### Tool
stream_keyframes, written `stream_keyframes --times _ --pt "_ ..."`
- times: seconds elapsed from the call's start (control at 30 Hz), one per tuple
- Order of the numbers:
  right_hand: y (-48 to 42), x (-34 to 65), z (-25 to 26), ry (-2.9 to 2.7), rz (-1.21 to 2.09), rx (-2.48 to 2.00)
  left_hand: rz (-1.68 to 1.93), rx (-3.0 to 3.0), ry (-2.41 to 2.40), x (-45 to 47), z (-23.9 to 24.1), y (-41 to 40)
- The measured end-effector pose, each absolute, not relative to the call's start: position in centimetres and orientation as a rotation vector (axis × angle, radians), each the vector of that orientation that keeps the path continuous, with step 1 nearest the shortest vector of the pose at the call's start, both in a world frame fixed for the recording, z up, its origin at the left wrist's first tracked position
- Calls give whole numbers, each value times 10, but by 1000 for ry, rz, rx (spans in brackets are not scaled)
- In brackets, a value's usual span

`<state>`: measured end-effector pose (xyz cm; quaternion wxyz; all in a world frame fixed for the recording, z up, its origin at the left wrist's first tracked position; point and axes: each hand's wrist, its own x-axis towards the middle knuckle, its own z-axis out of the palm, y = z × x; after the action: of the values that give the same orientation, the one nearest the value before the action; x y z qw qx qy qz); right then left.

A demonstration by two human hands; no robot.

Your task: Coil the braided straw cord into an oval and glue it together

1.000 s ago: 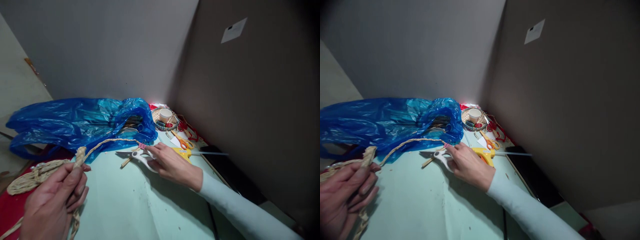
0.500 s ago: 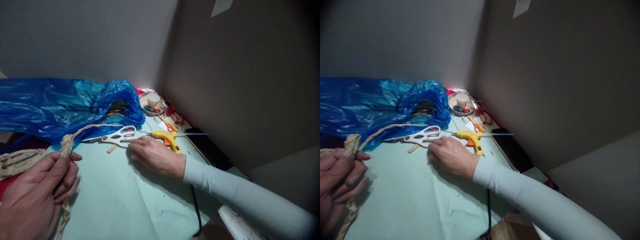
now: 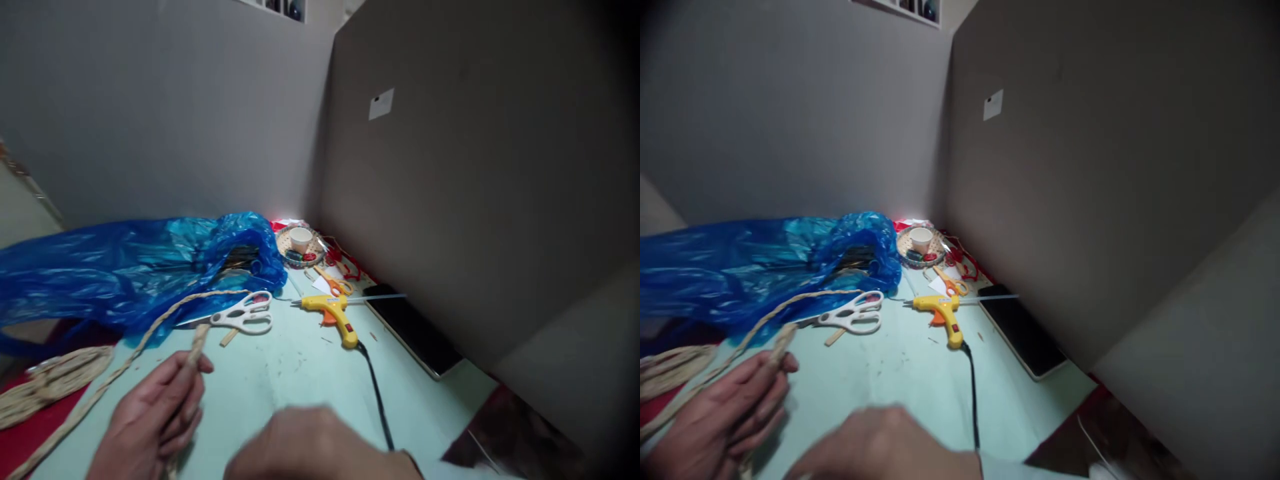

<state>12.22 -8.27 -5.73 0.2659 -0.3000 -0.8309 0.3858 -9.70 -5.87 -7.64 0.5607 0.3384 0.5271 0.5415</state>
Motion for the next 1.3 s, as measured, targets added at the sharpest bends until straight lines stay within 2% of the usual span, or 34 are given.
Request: stream_keyframes --times 0.1,0.2,0.4,0.67,0.93,1.07,1.3 --pt "-56 113 -47 -1889 1239 -1028 1267 901 1319 -87 -73 -67" --pt "-34 96 -49 -1755 1444 -843 1237 1117 1411 -83 -78 -71" --pt "-22 79 -61 -1749 1387 -829 1201 1474 1395 -81 -82 -73" --pt "-15 88 -68 -1683 1499 -924 1080 1339 1567 -83 -80 -67" --pt "-15 91 -62 -1652 1528 -1016 1031 1097 1465 -91 -83 -61" --pt "-11 94 -56 -1698 1421 -1077 1013 1200 1422 -97 -86 -53" --pt "-12 95 -52 -2041 968 -1052 1086 1228 1444 -99 -82 -52"
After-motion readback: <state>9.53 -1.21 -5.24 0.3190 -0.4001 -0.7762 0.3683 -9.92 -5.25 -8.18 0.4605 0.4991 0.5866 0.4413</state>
